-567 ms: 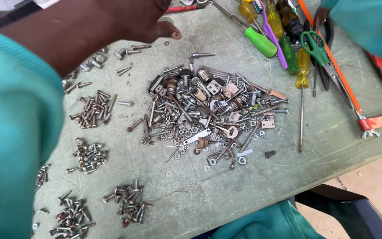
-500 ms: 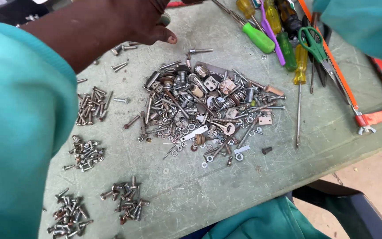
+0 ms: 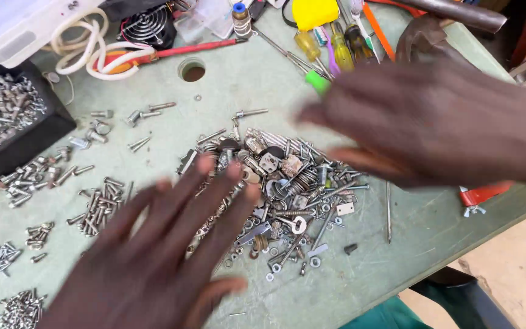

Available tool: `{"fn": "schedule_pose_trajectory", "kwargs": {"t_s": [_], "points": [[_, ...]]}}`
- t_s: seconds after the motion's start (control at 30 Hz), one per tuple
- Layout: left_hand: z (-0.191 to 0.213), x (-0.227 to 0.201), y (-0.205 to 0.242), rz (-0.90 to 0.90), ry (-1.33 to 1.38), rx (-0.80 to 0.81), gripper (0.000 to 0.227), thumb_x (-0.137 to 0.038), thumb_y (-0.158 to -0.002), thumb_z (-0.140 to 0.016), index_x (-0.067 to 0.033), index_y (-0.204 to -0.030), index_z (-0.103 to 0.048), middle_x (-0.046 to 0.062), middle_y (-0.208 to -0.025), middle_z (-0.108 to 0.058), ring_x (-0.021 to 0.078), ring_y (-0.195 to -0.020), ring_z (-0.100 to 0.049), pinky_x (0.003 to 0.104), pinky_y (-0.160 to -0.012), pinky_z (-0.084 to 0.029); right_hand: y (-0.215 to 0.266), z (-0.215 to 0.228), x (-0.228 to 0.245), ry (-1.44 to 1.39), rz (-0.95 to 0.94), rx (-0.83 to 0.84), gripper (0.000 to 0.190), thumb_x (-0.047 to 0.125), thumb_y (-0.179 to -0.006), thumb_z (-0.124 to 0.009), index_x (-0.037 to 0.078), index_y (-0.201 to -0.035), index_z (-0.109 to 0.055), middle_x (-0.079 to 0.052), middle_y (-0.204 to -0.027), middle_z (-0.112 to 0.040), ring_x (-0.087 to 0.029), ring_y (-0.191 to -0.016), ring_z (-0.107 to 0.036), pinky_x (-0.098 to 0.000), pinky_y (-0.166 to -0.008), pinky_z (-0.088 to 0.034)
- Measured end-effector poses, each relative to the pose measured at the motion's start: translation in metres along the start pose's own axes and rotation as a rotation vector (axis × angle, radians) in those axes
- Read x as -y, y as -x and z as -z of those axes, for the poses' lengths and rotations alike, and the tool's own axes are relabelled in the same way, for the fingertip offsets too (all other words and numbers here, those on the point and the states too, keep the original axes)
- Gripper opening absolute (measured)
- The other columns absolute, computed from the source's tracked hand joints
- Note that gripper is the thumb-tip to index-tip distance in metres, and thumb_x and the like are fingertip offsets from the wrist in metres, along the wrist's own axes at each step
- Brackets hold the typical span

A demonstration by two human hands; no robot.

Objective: Sorting a mixed pile of screws, bolts, and other small metal parts into organized groups on a table

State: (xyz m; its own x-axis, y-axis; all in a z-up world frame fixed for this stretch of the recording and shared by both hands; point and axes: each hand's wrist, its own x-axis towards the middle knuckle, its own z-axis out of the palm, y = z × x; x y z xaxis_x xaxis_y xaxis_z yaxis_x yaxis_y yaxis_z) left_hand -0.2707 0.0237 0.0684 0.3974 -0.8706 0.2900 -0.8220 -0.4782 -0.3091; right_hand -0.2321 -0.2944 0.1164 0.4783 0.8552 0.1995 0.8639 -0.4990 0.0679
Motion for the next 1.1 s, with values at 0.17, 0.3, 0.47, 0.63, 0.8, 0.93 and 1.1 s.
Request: {"fn": "schedule_pose_trajectory", "kwargs": {"t_s": [0.17,0.3,0.47,0.63,0.8,0.93,1.1], "points": [[-0.03,-0.043,0.061,0.163,0.272,0.054,0.07,-0.069,-0.099,-0.039,-0.0187,-0.146,-0.054,-0.001,-0.146,-0.061,0.024,-0.14,-0.053,0.036,-0.097,-0.048,0.062,-0.03,0.01,-0.33,-0.162,0.15,0.027,0.027,-0.1,-0.056,0.007,-0.115,-0.066,-0.004,-0.099,-0.067,-0.027,-0.083,-0.067,-0.0463,-0.066,-0.052],[-0.03,-0.051,0.052,0.274,0.477,0.033,0.065,-0.057,-0.092,-0.065,-0.015,-0.142,-0.057,0.002,-0.139,-0.066,0.0233,-0.135,-0.058,0.037,-0.098,-0.05,0.068,-0.058,0.015,-0.306,-0.246,0.06,0.023,0.023,-0.099,-0.06,0.007,-0.115,-0.065,-0.009,-0.105,-0.066,-0.027,-0.086,-0.069,-0.0429,-0.072,-0.055],[-0.004,-0.064,0.011,0.345,0.708,-0.084,0.054,-0.043,-0.095,-0.067,-0.0092,-0.136,-0.06,0.005,-0.138,-0.068,0.0276,-0.132,-0.062,0.04,-0.102,-0.051,0.067,-0.061,0.009,-0.32,-0.284,0.199,0.027,0.019,-0.102,-0.054,0.012,-0.127,-0.061,-0.006,-0.106,-0.062,-0.026,-0.088,-0.068,-0.042,-0.066,-0.056],[0.004,-0.089,-0.015,0.648,0.895,-0.256,0.037,-0.033,-0.093,-0.072,-0.0103,-0.123,-0.069,0.006,-0.121,-0.076,0.0244,-0.113,-0.072,0.037,-0.094,-0.058,0.055,-0.049,0.006,-0.521,-0.337,0.051,0.025,0.011,-0.091,-0.07,0.01,-0.116,-0.069,-0.002,-0.096,-0.073,-0.015,-0.081,-0.074,-0.0317,-0.072,-0.058],[-0.014,-0.102,-0.038,0.685,0.938,-0.338,0.03,-0.025,-0.099,-0.067,-0.0064,-0.123,-0.066,0.01,-0.111,-0.075,0.0291,-0.095,-0.071,0.04,-0.082,-0.056,0.06,-0.046,0.003,-0.525,-0.412,0.066,0.027,0.014,-0.087,-0.072,0.012,-0.114,-0.072,-0.002,-0.094,-0.07,-0.016,-0.082,-0.068,-0.0322,-0.077,-0.053],[-0.023,-0.101,-0.049,0.622,1.002,-0.316,0.029,-0.023,-0.099,-0.069,-0.0049,-0.122,-0.067,0.011,-0.111,-0.075,0.0302,-0.095,-0.07,0.04,-0.082,-0.055,0.063,-0.058,0.007,-0.383,-0.429,0.119,0.015,0.028,-0.092,-0.071,0.016,-0.101,-0.071,0.001,-0.099,-0.069,-0.019,-0.086,-0.071,-0.0342,-0.074,-0.053],[-0.026,-0.085,-0.056,0.675,0.947,-0.341,0.022,-0.018,-0.099,-0.068,-0.0072,-0.118,-0.067,0.008,-0.102,-0.075,0.029,-0.088,-0.069,0.041,-0.077,-0.053,0.058,-0.062,0.005,-0.242,-0.301,0.028,0.012,0.022,-0.101,-0.061,0.011,-0.1,-0.066,-0.005,-0.099,-0.066,-0.026,-0.084,-0.066,-0.0388,-0.071,-0.051]]}}
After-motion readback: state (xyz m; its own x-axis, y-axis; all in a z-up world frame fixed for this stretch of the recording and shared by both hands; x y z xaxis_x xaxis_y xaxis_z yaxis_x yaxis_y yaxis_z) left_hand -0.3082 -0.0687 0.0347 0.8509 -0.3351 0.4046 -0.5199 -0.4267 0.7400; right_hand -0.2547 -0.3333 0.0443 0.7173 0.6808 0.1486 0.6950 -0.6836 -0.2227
